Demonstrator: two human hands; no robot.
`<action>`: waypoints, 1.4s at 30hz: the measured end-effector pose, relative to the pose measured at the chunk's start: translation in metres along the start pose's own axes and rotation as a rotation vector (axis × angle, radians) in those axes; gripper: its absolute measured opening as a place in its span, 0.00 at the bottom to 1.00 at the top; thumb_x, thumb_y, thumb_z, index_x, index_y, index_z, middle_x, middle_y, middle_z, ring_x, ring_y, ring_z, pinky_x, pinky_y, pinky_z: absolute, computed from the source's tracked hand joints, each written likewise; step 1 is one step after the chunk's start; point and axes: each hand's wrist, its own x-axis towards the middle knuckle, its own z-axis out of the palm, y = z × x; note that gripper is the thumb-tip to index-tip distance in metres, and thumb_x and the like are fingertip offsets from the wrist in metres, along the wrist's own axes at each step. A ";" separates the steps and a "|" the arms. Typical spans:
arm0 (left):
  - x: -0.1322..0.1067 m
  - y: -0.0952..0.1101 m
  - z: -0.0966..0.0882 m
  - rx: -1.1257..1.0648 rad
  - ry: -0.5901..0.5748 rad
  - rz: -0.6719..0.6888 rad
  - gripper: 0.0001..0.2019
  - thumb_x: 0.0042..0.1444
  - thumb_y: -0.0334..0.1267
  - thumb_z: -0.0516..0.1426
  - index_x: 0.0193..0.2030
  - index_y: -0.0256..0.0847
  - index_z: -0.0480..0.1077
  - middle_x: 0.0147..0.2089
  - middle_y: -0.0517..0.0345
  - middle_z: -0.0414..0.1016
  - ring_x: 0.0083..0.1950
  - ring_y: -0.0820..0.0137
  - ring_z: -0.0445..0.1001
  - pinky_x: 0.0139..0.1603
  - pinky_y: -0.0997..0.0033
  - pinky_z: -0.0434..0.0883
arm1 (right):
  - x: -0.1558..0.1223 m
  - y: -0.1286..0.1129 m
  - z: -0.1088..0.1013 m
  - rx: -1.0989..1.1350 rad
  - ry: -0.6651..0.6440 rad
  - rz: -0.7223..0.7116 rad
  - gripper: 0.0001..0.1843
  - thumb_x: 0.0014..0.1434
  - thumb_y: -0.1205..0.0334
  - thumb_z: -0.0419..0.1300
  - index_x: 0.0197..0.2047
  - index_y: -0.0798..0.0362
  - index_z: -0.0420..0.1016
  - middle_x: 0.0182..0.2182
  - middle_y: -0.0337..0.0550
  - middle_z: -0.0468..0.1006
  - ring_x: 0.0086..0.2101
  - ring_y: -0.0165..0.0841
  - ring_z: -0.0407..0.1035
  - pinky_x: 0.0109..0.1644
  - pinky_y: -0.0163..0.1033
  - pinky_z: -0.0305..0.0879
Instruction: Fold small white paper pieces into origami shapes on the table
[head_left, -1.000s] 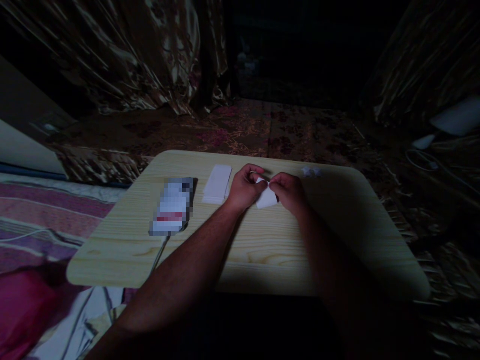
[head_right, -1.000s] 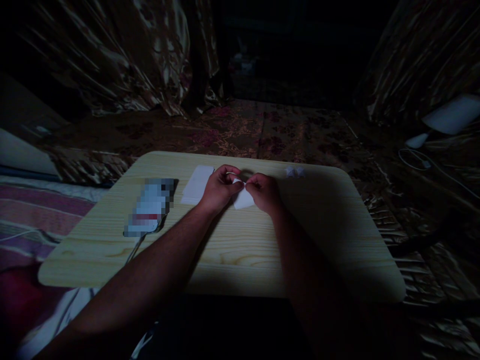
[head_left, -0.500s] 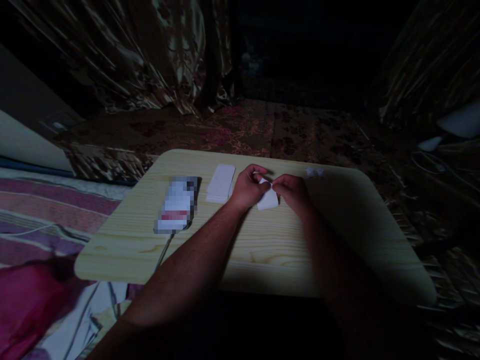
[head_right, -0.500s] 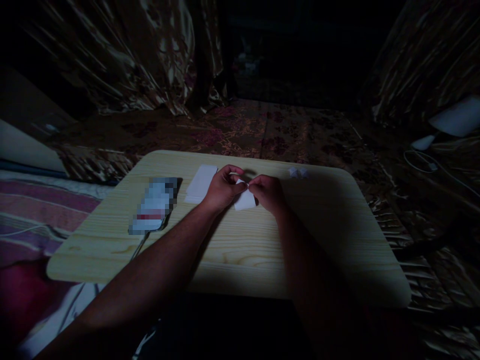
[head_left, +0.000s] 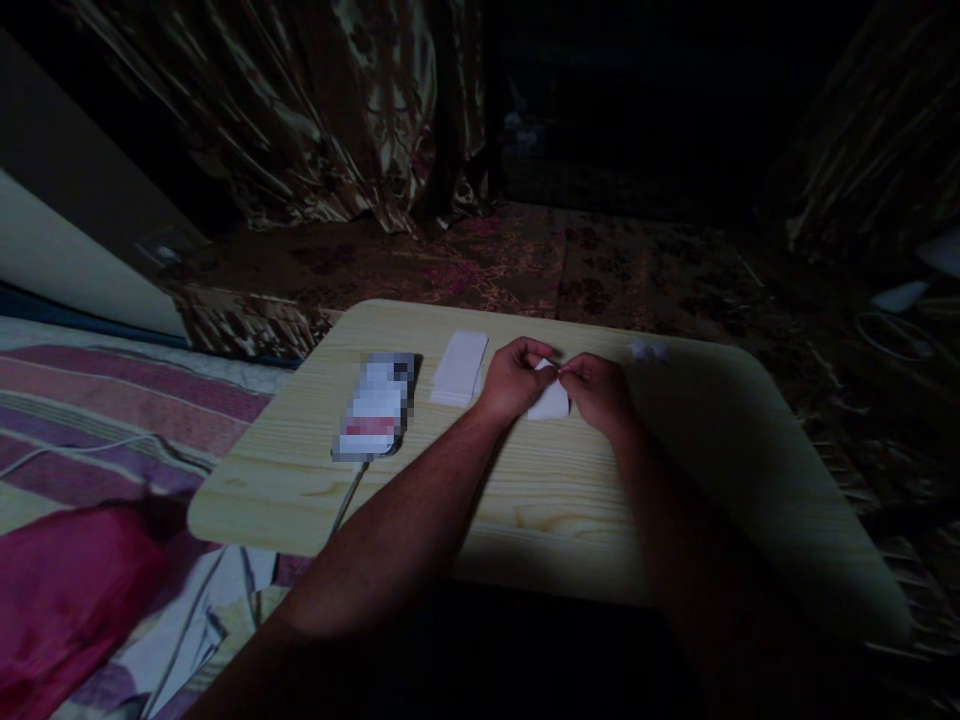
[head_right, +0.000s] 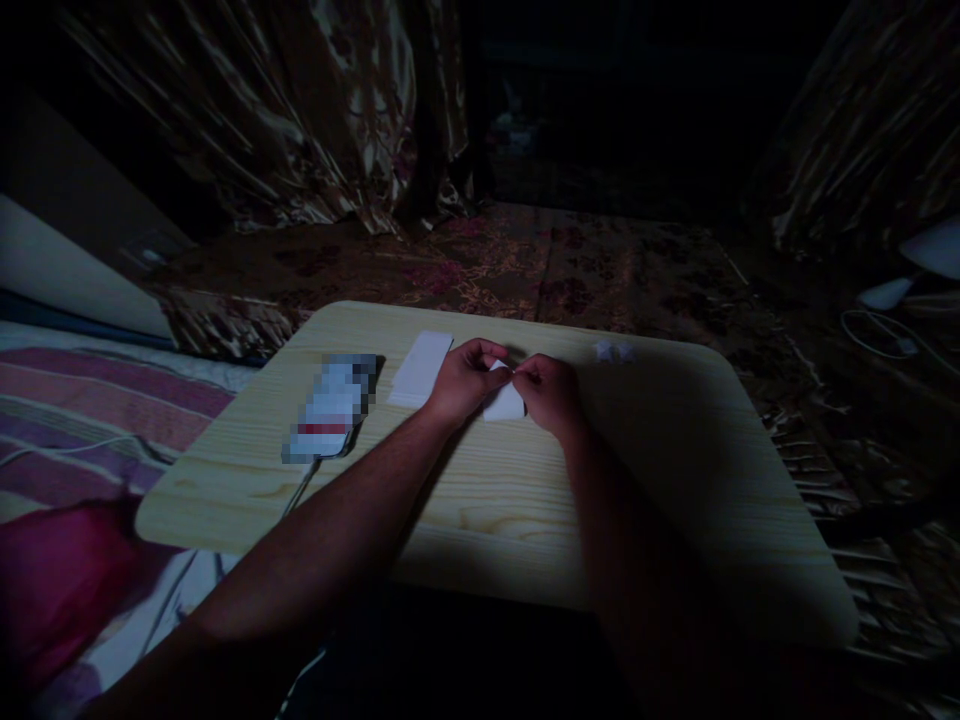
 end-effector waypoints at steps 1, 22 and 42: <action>0.000 0.000 0.000 -0.028 -0.002 -0.036 0.15 0.40 0.35 0.65 0.37 0.37 0.73 0.26 0.63 0.70 0.23 0.79 0.62 0.25 0.76 0.58 | 0.001 0.000 0.001 0.012 0.005 0.006 0.06 0.49 0.60 0.58 0.28 0.53 0.73 0.20 0.37 0.74 0.23 0.31 0.68 0.26 0.33 0.60; 0.002 0.001 -0.001 -0.295 0.015 -0.161 0.10 0.38 0.37 0.67 0.27 0.35 0.74 0.29 0.55 0.77 0.27 0.75 0.70 0.30 0.73 0.65 | 0.000 -0.004 0.003 0.034 0.011 0.006 0.06 0.50 0.60 0.57 0.28 0.53 0.73 0.20 0.36 0.73 0.23 0.30 0.67 0.27 0.34 0.61; 0.005 0.005 -0.009 -0.223 -0.052 -0.217 0.14 0.34 0.40 0.70 0.24 0.35 0.72 0.24 0.58 0.74 0.24 0.76 0.66 0.27 0.72 0.62 | 0.000 -0.005 0.001 0.024 -0.007 0.034 0.05 0.47 0.61 0.57 0.26 0.52 0.71 0.19 0.35 0.71 0.22 0.29 0.65 0.25 0.33 0.57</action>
